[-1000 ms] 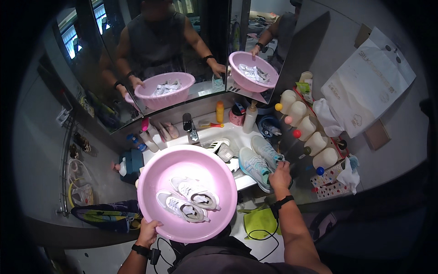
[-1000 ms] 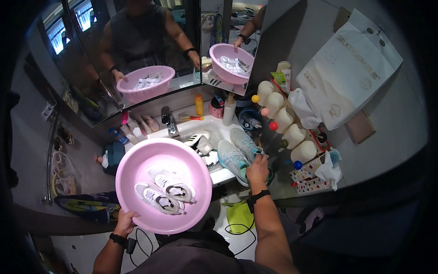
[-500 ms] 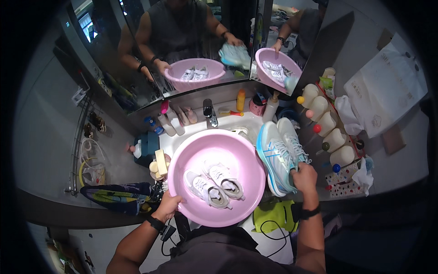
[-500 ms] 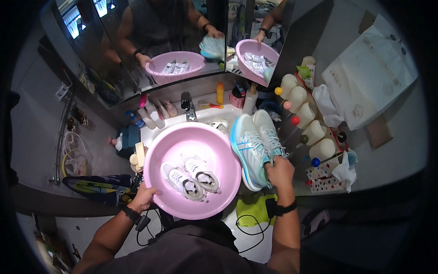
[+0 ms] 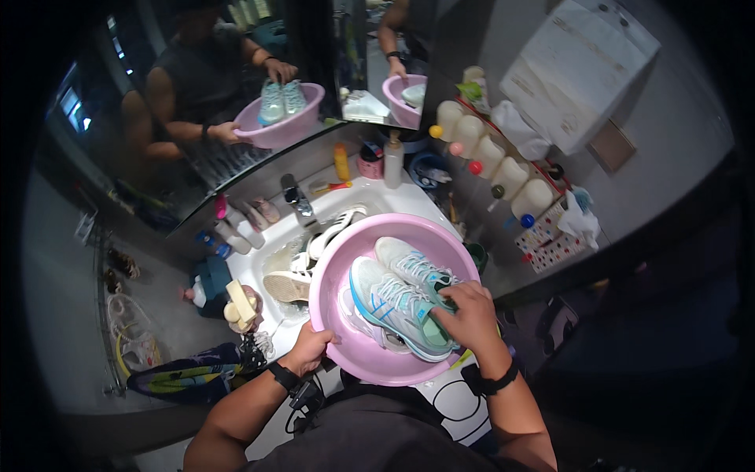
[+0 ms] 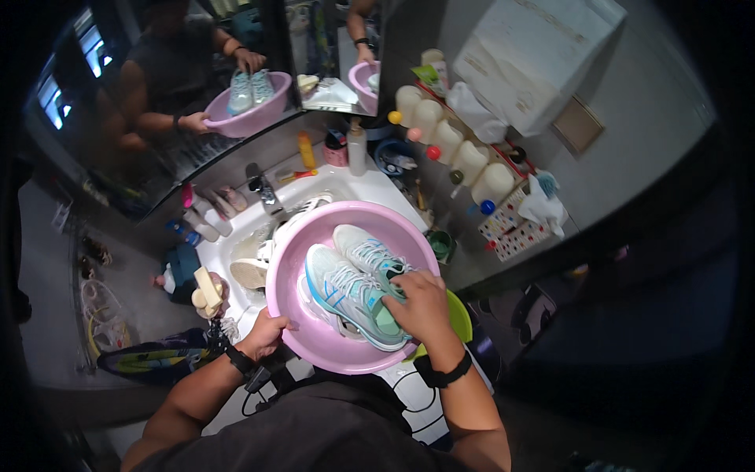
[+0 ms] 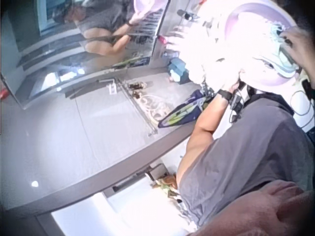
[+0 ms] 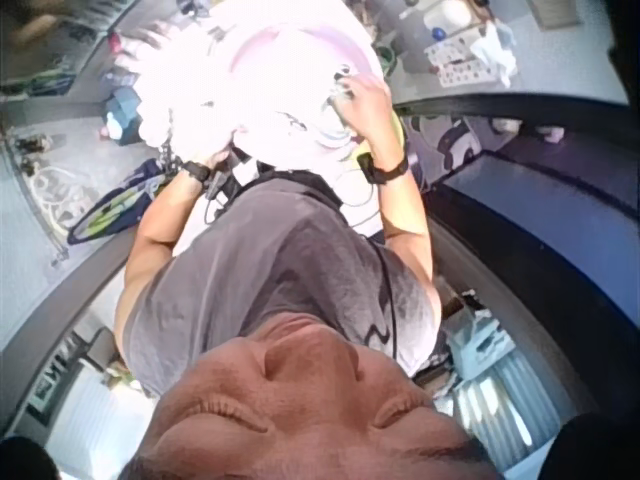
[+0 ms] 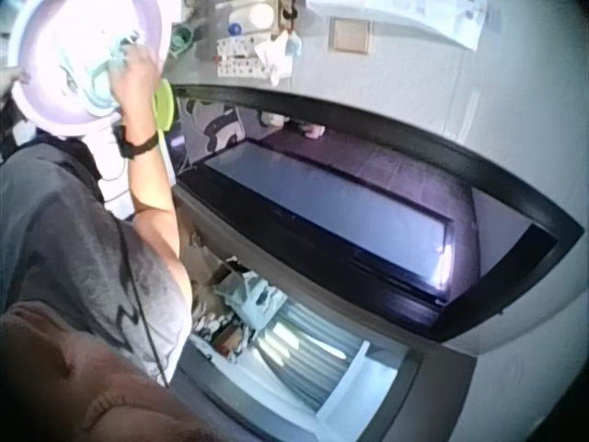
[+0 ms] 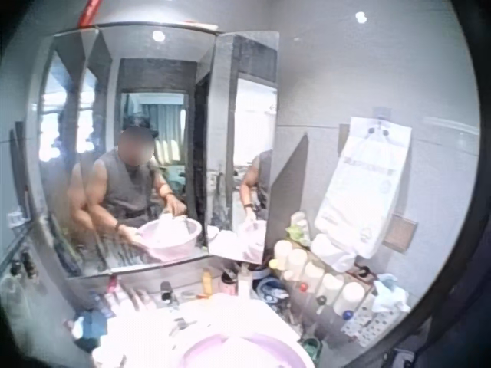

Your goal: The person washes multiple pairs of shoes in a bathroom sink using a brush and water. They scrub the soles and uppers, rinse the shoes, and place them in a pink basin. The person also wipes the sink area with a cloth.

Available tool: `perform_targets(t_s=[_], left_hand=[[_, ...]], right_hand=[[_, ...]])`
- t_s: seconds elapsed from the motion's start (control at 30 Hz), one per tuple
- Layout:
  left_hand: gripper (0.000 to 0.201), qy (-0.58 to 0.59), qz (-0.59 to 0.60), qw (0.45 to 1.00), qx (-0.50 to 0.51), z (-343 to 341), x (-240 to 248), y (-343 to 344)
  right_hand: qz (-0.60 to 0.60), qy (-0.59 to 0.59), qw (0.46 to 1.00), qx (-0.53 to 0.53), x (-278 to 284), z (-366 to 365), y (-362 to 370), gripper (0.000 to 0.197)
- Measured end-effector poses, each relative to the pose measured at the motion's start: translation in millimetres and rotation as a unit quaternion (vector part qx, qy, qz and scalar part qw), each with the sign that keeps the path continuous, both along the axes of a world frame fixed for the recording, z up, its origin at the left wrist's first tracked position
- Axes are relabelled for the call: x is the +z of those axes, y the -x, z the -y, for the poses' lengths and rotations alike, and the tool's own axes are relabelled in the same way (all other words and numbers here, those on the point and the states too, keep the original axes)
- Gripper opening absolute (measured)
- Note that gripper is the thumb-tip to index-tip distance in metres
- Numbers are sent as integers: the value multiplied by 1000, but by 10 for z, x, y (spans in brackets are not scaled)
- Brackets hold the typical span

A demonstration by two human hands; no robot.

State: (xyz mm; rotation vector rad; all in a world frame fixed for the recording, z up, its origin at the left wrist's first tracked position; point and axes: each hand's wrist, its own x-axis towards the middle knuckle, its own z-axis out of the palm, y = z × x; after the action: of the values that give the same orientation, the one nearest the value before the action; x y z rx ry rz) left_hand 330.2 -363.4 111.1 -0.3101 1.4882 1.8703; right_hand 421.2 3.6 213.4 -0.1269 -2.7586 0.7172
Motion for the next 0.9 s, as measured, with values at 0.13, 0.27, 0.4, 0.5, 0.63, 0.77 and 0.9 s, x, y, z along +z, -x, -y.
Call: perform_targets(t_s=[0.13, 0.27, 0.4, 0.5, 0.63, 0.77, 0.9], left_hand=[[45, -22, 39, 997, -58, -238, -161, -44], [42, -29, 73, 986, -150, -510, -321, -146], [42, 13, 105, 948, -300, -834, -553, -191], [60, 43, 145, 892, -427, -1194, -827, -160], [72, 191, 124, 861, -455, -1539, -1155, -197], [65, 201, 101, 879, -420, -1458, -1386, -108], [40, 189, 138, 894, -381, -1083, -1605, 159]], right_hand=[[-111, 48, 965, -234, -544, -333, -990, 48], [138, 591, 730, -315, -1203, -358, -2011, 47], [124, 717, 571, -380, -1767, -97, -2771, 45], [74, 711, 530, -456, -2125, 151, -3199, 33], [140, 632, 532, -546, -2702, 283, -3579, 13], [141, 601, 533, -578, -3597, 234, -3651, 7], [92, 633, 511, -575, -4468, 66, -3481, 16]])
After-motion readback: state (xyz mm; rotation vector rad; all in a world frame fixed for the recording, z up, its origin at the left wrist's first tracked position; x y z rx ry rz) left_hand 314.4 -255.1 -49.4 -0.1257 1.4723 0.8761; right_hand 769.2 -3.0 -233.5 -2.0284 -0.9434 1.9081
